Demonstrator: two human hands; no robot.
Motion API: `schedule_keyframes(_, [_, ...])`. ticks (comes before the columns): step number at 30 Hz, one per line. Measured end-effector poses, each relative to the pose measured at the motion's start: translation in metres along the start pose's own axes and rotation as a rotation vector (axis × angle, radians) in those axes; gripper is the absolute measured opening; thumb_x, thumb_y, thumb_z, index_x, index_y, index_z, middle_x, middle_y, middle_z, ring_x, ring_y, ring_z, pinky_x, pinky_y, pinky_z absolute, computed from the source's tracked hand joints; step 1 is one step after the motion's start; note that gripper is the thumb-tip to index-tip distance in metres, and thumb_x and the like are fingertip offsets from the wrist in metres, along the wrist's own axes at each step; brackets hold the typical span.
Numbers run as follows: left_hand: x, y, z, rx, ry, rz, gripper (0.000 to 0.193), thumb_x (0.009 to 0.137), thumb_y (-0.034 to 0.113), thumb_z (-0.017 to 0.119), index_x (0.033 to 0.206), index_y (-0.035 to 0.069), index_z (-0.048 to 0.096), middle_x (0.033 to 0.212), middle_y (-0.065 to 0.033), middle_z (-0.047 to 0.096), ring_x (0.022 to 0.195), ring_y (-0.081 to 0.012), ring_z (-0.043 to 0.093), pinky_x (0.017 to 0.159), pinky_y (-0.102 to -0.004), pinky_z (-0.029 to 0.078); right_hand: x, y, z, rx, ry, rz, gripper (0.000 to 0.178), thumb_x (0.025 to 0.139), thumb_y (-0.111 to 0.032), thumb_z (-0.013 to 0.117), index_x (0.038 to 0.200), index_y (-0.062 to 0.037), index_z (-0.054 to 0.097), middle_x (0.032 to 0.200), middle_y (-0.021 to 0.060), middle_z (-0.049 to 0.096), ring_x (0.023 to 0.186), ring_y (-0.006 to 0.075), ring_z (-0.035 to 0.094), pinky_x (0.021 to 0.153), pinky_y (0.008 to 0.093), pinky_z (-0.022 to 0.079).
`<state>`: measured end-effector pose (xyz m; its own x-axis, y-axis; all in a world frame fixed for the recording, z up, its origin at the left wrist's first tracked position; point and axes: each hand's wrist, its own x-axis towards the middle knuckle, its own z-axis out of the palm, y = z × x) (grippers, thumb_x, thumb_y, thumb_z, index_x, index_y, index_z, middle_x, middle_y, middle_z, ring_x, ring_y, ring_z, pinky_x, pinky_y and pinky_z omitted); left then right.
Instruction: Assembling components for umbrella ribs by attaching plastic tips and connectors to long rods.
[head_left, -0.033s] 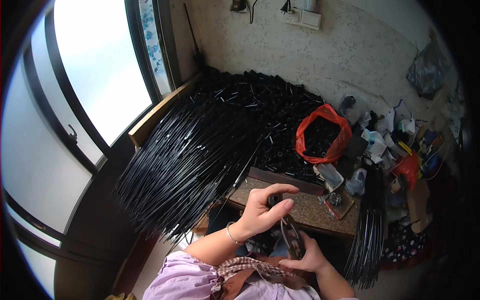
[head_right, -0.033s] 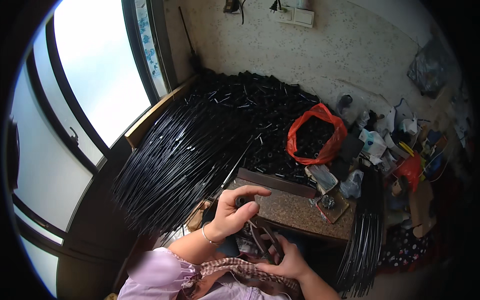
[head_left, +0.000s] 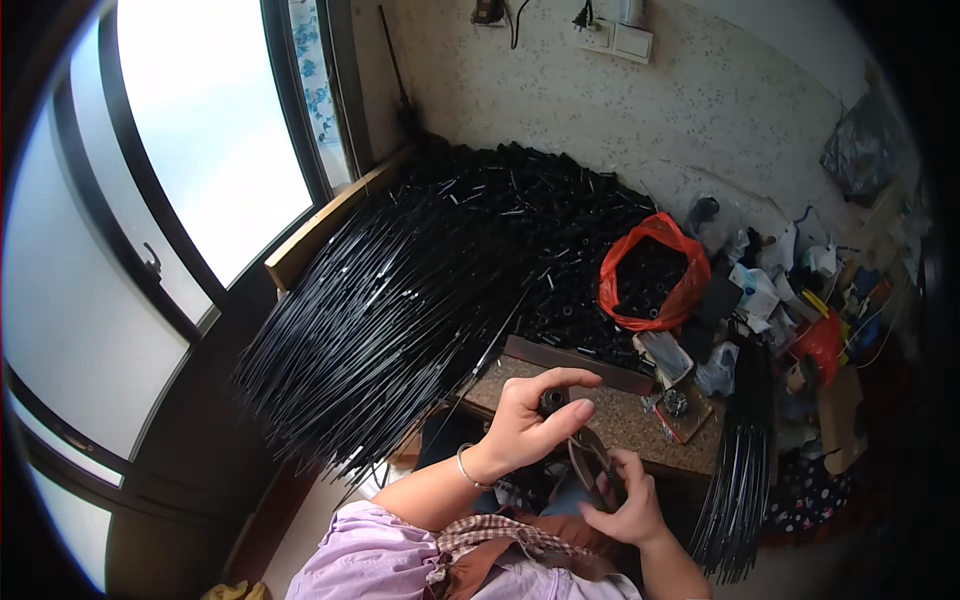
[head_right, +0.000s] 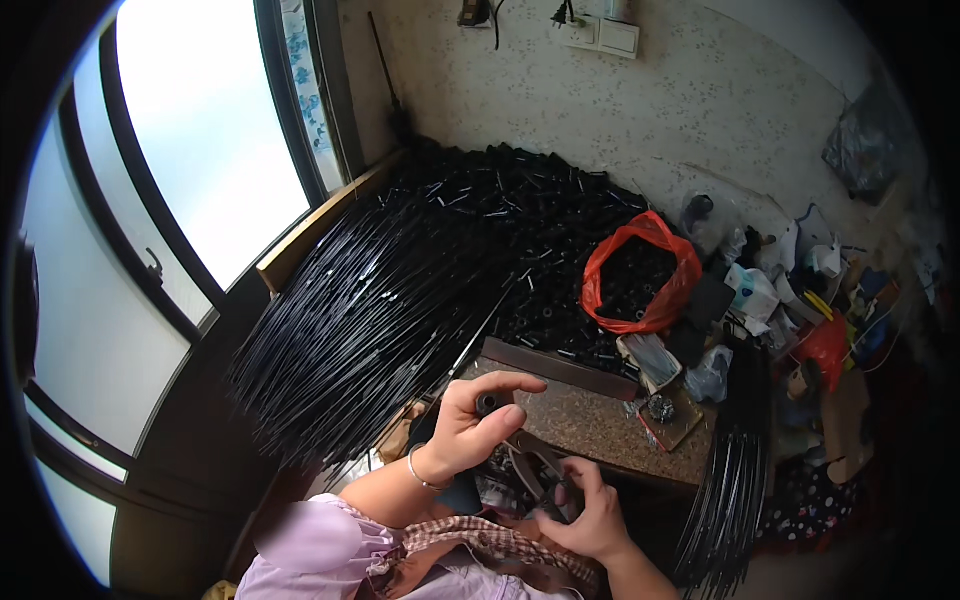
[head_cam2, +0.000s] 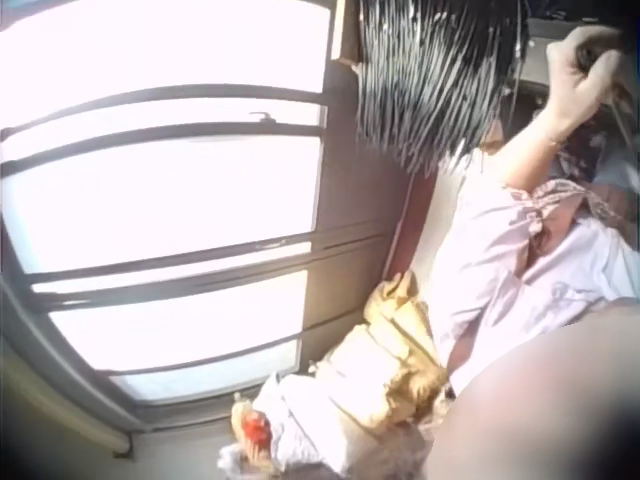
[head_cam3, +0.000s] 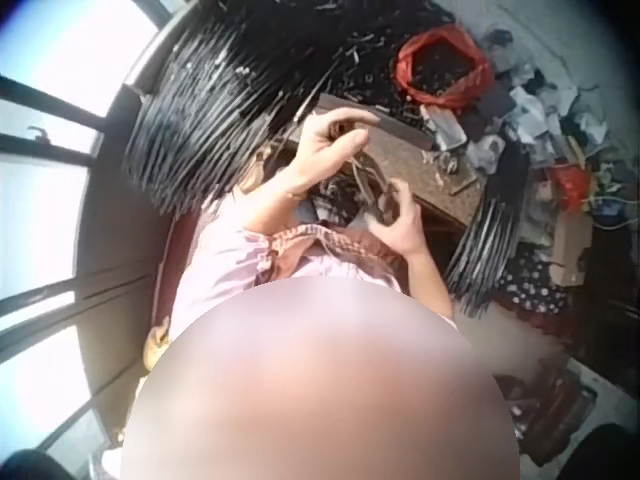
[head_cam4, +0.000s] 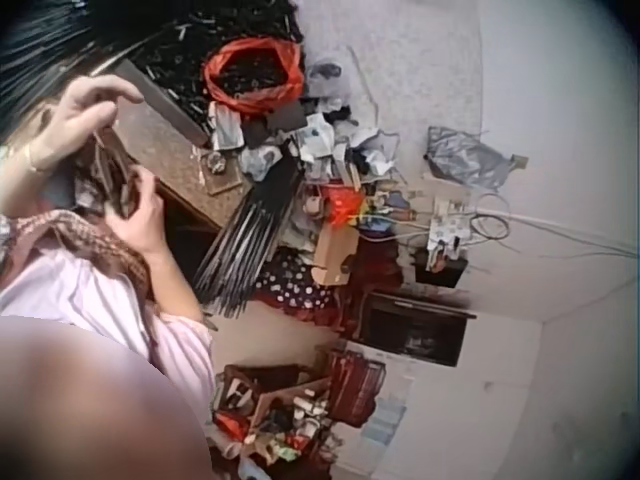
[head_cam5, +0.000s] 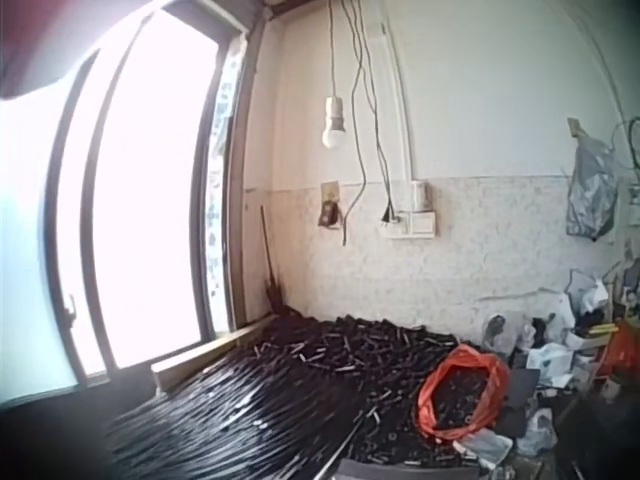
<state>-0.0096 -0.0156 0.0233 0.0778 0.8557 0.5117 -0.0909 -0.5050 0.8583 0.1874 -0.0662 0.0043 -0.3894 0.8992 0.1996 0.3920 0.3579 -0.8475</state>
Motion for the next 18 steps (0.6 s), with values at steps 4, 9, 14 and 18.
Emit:
schedule_keyframes(4, [0.000, 0.000, -0.009, -0.109, 0.082, -0.034, 0.027, 0.084, 0.018, 0.059, 0.101, -0.002, 0.062, 0.069, 0.0013, 0.058, 0.060, -0.0026, 0.048, 0.054, -0.0174, 0.038, 0.002, -0.011, -0.029, -0.456, 0.117, -0.231, 0.028, 0.072, -0.005, 0.066, 0.095, 0.0044, 0.054, 0.074, 0.0189, 0.059, 0.066, 0.0350, 0.060, 0.062, 0.0374, 0.048])
schedule_keyframes(9, [0.007, -0.006, 0.005, -0.094, -0.130, 0.037, 0.034, 0.074, 0.024, 0.071, 0.094, -0.003, 0.063, 0.067, -0.0029, 0.059, 0.060, -0.0051, 0.053, 0.054, -0.0194, 0.040, -0.028, 0.051, -0.002, 1.365, -0.742, 0.484, 0.025, 0.081, -0.015, 0.067, 0.090, 0.0064, 0.057, 0.067, 0.0094, 0.062, 0.055, 0.0153, 0.060, 0.054, 0.0262, 0.050])
schedule_keyframes(14, [0.003, -0.009, -0.008, 0.103, -0.070, 0.119, 0.057, 0.057, 0.035, 0.084, 0.096, 0.000, 0.062, 0.063, -0.0007, 0.055, 0.054, -0.0041, 0.047, 0.049, -0.0189, 0.035, -0.003, 0.023, 0.001, -0.167, 0.059, -0.074, 0.052, 0.064, -0.004, 0.067, 0.110, 0.0035, 0.044, 0.076, 0.0126, 0.058, 0.059, 0.0240, 0.058, 0.055, 0.0323, 0.046])
schedule_keyframes(18, [0.001, -0.018, -0.013, 0.037, -0.035, 0.124, 0.063, 0.054, 0.040, 0.085, 0.097, 0.000, 0.062, 0.059, 0.0029, 0.052, 0.051, -0.0023, 0.044, 0.047, -0.0182, 0.032, -0.002, -0.001, -0.029, -0.525, 0.117, -0.263, 0.040, 0.065, 0.000, 0.057, 0.105, 0.0029, 0.051, 0.077, 0.0154, 0.058, 0.067, 0.0275, 0.059, 0.060, 0.0336, 0.047])
